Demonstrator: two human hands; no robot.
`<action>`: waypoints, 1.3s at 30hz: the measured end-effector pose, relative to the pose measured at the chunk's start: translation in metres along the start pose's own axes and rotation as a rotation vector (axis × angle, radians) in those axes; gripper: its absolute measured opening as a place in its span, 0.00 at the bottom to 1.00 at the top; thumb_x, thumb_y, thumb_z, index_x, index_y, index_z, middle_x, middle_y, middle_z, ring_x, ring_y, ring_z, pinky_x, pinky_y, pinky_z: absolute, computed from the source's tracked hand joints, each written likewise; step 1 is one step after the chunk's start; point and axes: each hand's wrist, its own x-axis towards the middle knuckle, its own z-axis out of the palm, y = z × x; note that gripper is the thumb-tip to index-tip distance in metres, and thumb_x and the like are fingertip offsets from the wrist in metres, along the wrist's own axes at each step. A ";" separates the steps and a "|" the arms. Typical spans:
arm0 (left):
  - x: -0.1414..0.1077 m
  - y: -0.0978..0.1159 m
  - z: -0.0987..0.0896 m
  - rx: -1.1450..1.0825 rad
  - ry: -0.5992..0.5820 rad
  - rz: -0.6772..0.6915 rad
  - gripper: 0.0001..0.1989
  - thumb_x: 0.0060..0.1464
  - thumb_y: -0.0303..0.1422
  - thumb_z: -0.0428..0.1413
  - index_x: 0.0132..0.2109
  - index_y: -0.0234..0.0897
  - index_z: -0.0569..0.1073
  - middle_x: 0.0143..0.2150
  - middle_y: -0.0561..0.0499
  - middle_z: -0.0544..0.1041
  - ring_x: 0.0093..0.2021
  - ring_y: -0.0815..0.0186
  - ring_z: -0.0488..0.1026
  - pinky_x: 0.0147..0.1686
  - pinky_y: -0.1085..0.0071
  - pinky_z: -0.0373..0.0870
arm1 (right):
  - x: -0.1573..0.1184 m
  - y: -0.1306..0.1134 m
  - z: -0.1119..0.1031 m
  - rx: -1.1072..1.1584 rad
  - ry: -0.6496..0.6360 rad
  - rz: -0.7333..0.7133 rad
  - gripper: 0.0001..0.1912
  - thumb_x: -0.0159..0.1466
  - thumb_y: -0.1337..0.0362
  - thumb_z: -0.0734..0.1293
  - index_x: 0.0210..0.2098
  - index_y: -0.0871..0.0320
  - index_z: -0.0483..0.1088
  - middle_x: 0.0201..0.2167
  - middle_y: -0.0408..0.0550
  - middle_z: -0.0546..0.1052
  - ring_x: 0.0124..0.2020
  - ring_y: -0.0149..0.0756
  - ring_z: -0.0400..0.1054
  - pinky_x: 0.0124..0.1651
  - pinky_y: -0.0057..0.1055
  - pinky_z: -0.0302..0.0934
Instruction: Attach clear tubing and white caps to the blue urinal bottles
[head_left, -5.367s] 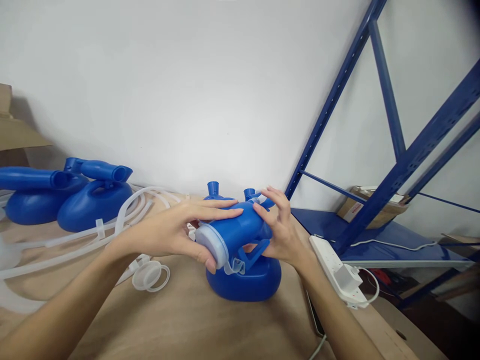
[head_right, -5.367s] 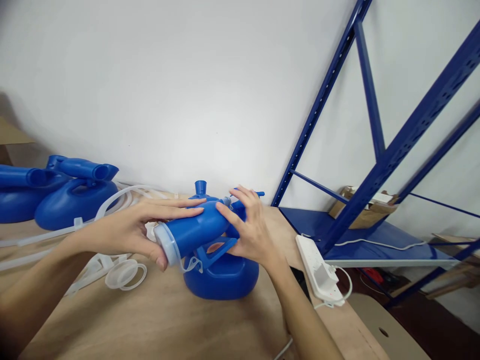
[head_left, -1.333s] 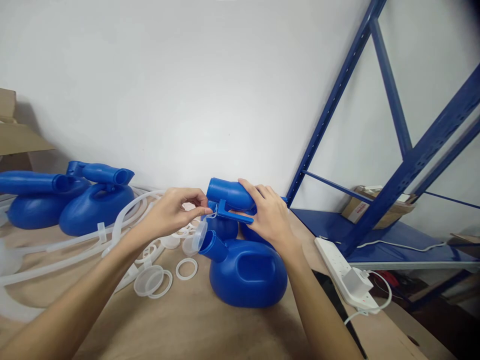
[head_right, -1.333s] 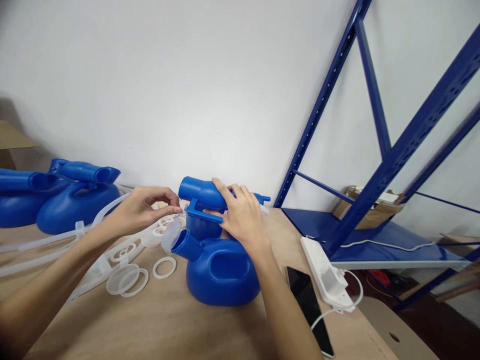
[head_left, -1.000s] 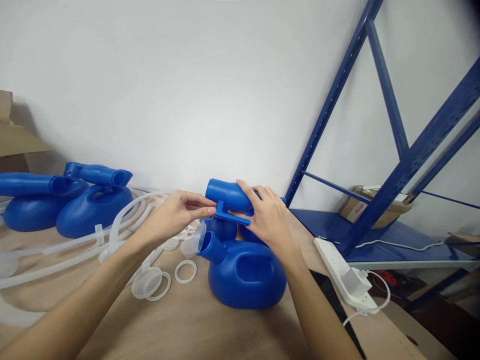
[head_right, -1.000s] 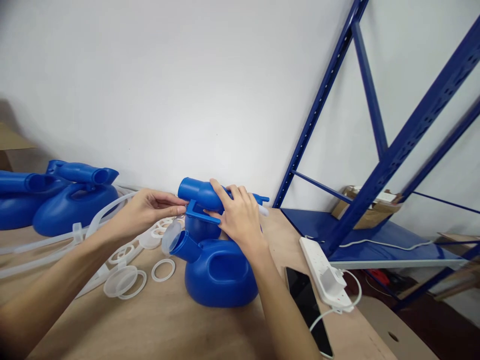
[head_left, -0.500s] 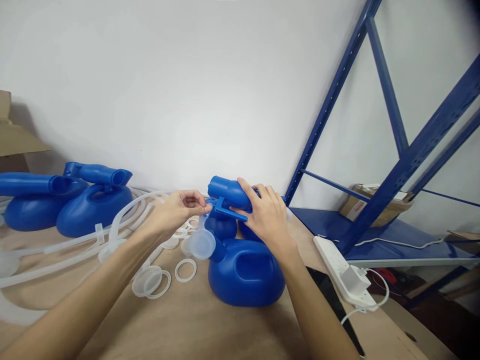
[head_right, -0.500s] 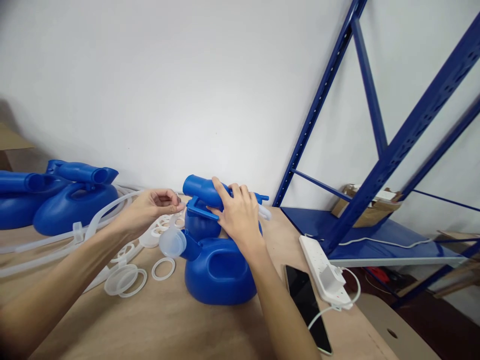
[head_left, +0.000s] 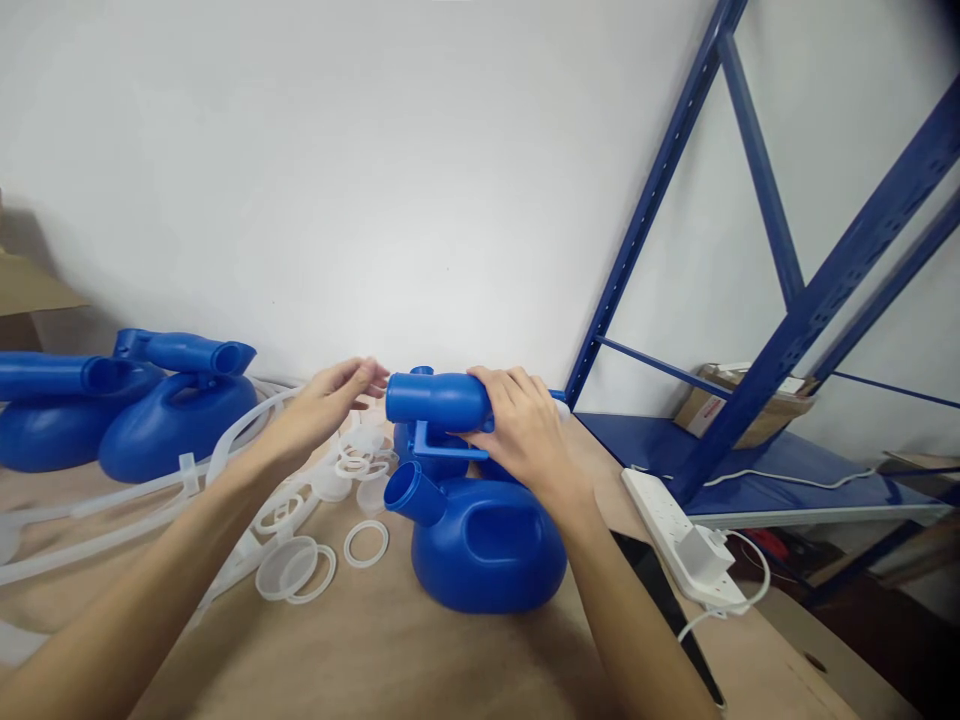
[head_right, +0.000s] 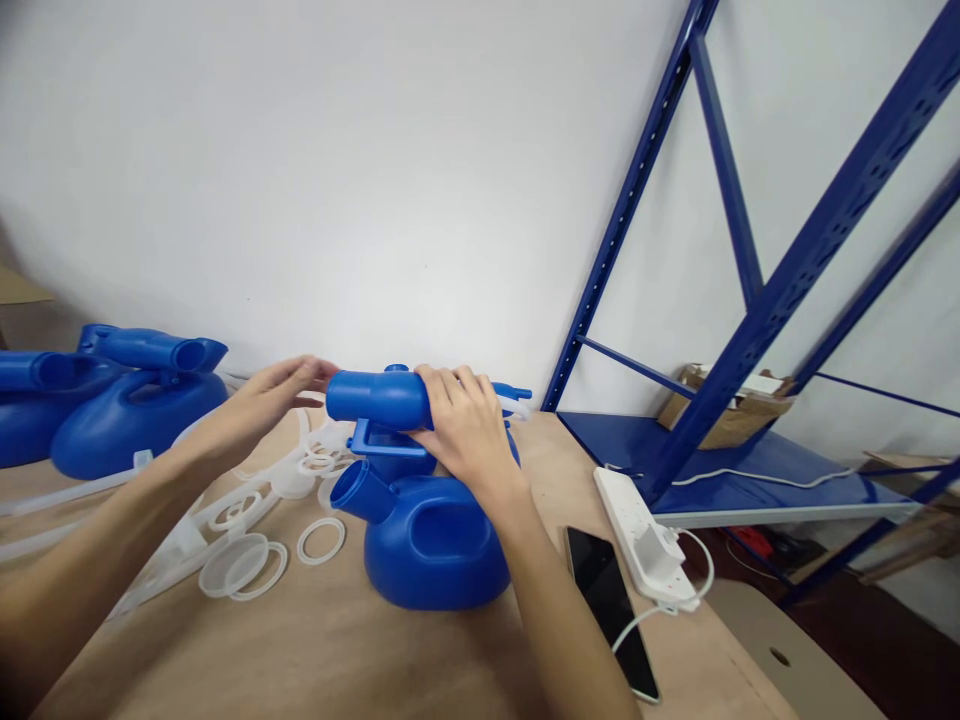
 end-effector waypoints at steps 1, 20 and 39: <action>-0.007 0.012 0.002 -0.038 -0.053 0.030 0.36 0.60 0.64 0.50 0.58 0.41 0.76 0.53 0.43 0.81 0.52 0.52 0.77 0.46 0.62 0.75 | 0.000 -0.002 0.000 0.029 0.009 -0.018 0.30 0.65 0.55 0.75 0.62 0.61 0.68 0.52 0.59 0.80 0.49 0.55 0.72 0.50 0.49 0.66; -0.042 0.064 -0.034 0.358 -0.124 0.363 0.25 0.50 0.49 0.69 0.52 0.46 0.79 0.44 0.52 0.81 0.36 0.62 0.78 0.33 0.74 0.75 | 0.003 0.001 -0.032 1.173 -0.245 0.337 0.16 0.64 0.57 0.75 0.48 0.55 0.74 0.41 0.47 0.82 0.45 0.40 0.78 0.49 0.37 0.74; -0.046 0.071 -0.036 0.382 0.037 0.207 0.29 0.46 0.56 0.68 0.49 0.45 0.80 0.38 0.52 0.83 0.35 0.57 0.79 0.29 0.70 0.75 | -0.003 -0.004 -0.012 0.550 -0.043 -0.051 0.21 0.77 0.64 0.58 0.68 0.51 0.59 0.56 0.54 0.76 0.56 0.45 0.73 0.60 0.49 0.69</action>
